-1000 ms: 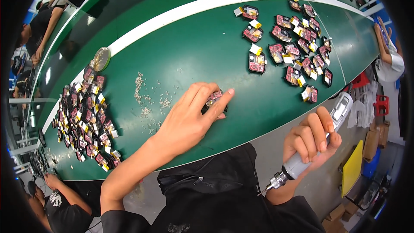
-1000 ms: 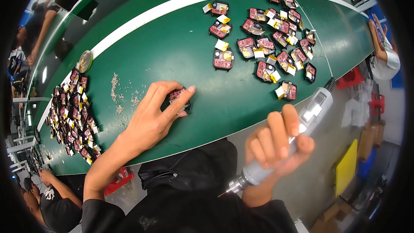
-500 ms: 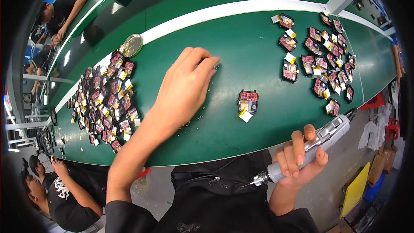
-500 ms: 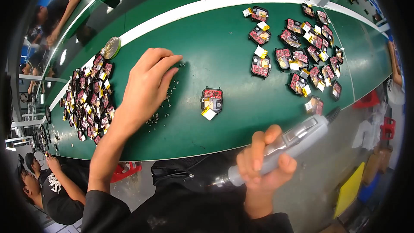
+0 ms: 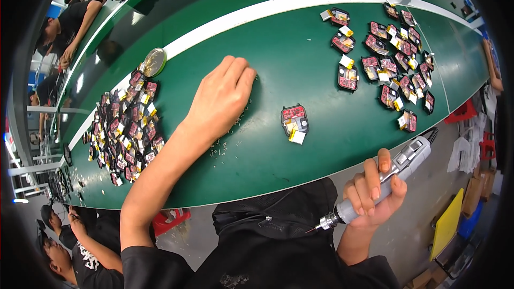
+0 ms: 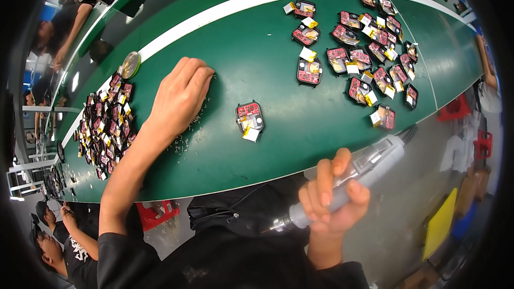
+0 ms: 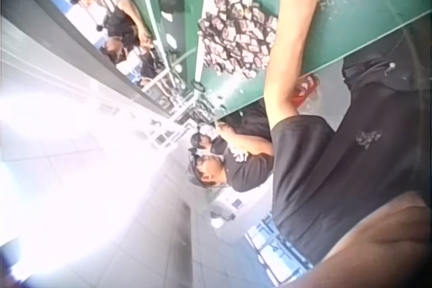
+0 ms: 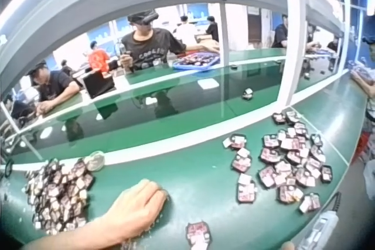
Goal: Assembling small electronic components using an electric screwdriver on a factory production line.
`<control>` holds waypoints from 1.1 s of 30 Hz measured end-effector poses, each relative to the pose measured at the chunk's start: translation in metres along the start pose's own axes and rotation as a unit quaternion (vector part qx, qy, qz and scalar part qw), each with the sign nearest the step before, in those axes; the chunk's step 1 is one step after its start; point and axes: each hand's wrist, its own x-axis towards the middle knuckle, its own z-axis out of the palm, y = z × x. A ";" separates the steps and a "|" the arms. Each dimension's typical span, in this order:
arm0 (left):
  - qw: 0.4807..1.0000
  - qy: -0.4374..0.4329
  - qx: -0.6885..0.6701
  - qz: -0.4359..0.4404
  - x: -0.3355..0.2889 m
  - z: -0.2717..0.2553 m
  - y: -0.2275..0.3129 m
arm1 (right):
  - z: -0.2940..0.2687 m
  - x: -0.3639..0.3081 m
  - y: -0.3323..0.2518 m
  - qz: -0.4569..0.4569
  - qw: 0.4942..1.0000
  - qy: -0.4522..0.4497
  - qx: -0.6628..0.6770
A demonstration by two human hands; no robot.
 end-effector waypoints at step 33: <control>0.531 0.095 -0.795 -0.278 -0.047 -0.029 0.135 | 0.056 0.050 0.021 -0.187 0.979 -0.059 -0.046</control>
